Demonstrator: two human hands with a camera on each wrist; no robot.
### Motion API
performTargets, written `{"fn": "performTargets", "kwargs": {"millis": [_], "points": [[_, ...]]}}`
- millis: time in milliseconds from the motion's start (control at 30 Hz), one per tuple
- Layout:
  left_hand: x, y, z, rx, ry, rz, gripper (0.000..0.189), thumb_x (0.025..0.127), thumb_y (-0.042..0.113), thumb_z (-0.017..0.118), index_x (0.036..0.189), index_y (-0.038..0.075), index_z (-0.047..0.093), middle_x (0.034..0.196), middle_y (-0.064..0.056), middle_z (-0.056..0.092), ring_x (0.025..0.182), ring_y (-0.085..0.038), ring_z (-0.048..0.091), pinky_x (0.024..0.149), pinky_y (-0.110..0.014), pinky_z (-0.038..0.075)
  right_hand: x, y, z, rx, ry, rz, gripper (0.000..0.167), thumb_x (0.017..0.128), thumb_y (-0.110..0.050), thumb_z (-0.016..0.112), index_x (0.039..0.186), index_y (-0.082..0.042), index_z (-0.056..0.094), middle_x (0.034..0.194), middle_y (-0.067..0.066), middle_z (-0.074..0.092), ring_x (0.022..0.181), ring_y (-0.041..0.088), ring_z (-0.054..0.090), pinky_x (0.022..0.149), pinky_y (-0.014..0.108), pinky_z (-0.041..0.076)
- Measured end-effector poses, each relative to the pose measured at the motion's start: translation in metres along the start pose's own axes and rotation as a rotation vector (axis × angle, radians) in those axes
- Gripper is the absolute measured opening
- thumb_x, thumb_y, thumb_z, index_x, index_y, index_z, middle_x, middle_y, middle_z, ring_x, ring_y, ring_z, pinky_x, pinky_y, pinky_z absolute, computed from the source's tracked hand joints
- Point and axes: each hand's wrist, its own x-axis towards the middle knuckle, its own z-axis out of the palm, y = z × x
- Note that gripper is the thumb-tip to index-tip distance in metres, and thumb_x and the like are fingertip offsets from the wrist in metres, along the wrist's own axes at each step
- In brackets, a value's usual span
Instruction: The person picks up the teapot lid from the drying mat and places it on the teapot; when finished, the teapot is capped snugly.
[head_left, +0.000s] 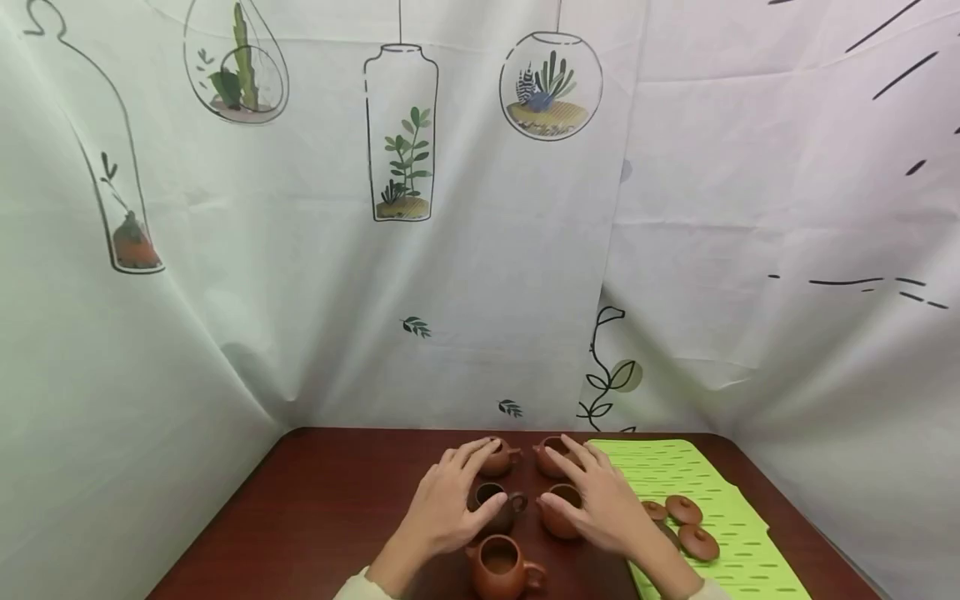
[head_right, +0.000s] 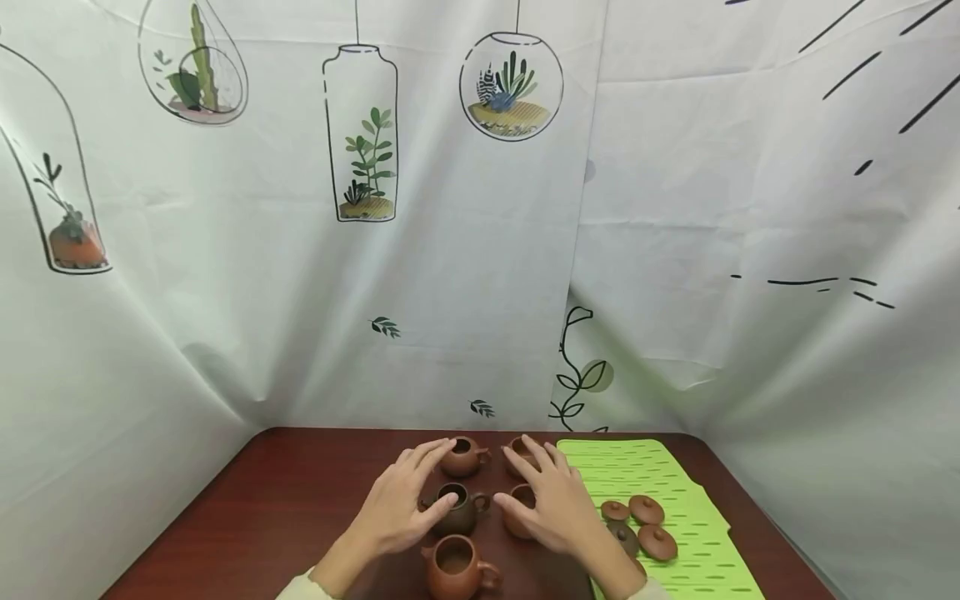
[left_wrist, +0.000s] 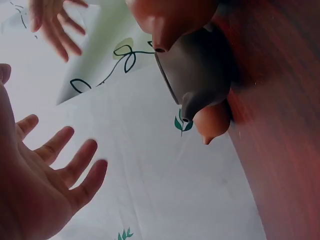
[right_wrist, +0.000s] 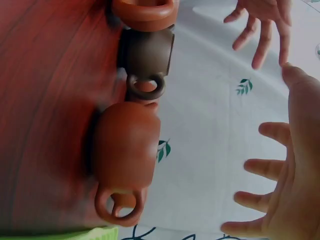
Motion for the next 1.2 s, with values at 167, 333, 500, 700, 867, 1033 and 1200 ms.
{"fn": "performTargets", "kwargs": {"millis": [167,333,500,700,867,1033,1200], "points": [[-0.006,0.001,-0.004,-0.245,-0.093,-0.076,0.056,0.096,0.052,0.058,0.146,0.029,0.046,0.134,0.008,0.054,0.097,-0.014,0.061,0.07,-0.033,0.049,-0.009,0.008,-0.005,0.063,-0.036,0.019,0.057,0.094,-0.062,0.055,0.144,-0.036,0.052,0.138,-0.001,0.054,0.114,0.024,0.054,0.083,0.052,0.046],[-0.011,0.002,-0.007,-0.501,-0.217,-0.112,0.055,0.094,0.05,0.064,0.143,0.031,0.048,0.128,0.009,0.056,0.079,-0.008,0.06,0.057,-0.023,0.047,-0.017,0.015,-0.019,0.129,-0.119,0.112,0.062,0.09,-0.066,0.057,0.141,-0.031,0.055,0.131,0.002,0.058,0.118,0.031,0.056,0.088,0.058,0.046],[-0.014,0.0,-0.01,-0.513,-0.284,-0.086,0.058,0.088,0.051,0.072,0.138,0.03,0.053,0.126,0.003,0.058,0.072,-0.003,0.056,0.055,-0.023,0.045,-0.026,0.026,-0.026,0.243,-0.164,0.163,0.06,0.089,-0.057,0.066,0.138,-0.022,0.058,0.125,0.004,0.061,0.113,0.031,0.059,0.084,0.05,0.049],[-0.021,-0.007,-0.007,-0.569,-0.361,-0.062,0.058,0.084,0.038,0.08,0.135,0.022,0.057,0.123,-0.007,0.061,0.067,0.0,0.055,0.058,-0.022,0.047,-0.038,0.038,-0.032,0.395,-0.269,0.208,0.059,0.089,-0.048,0.07,0.136,-0.013,0.057,0.112,0.005,0.064,0.098,0.027,0.063,0.071,0.035,0.051],[-0.024,-0.014,-0.004,-0.619,-0.391,-0.038,0.058,0.08,0.031,0.084,0.132,0.02,0.059,0.11,0.002,0.063,0.061,0.0,0.055,0.058,-0.021,0.048,-0.05,0.052,-0.039,0.426,-0.273,0.143,0.047,0.089,-0.042,0.073,0.121,-0.008,0.066,0.098,-0.001,0.068,0.076,0.008,0.063,0.063,0.028,0.05],[-0.025,-0.02,0.0,-0.662,-0.447,-0.025,0.059,0.082,0.026,0.084,0.133,0.013,0.059,0.114,-0.004,0.064,0.061,0.001,0.055,0.059,-0.021,0.049,-0.064,0.068,-0.046,0.5,-0.308,0.101,0.035,0.093,-0.031,0.071,0.114,-0.003,0.068,0.085,-0.012,0.063,0.069,0.001,0.058,0.06,0.026,0.048],[-0.027,-0.023,0.002,-0.728,-0.495,-0.049,0.058,0.084,0.023,0.082,0.133,0.005,0.058,0.125,-0.013,0.063,0.062,0.0,0.055,0.06,-0.021,0.05,-0.079,0.086,-0.051,0.545,-0.35,0.129,0.029,0.094,-0.024,0.07,0.112,-0.001,0.068,0.092,-0.004,0.066,0.073,0.002,0.059,0.061,0.027,0.048]]}}
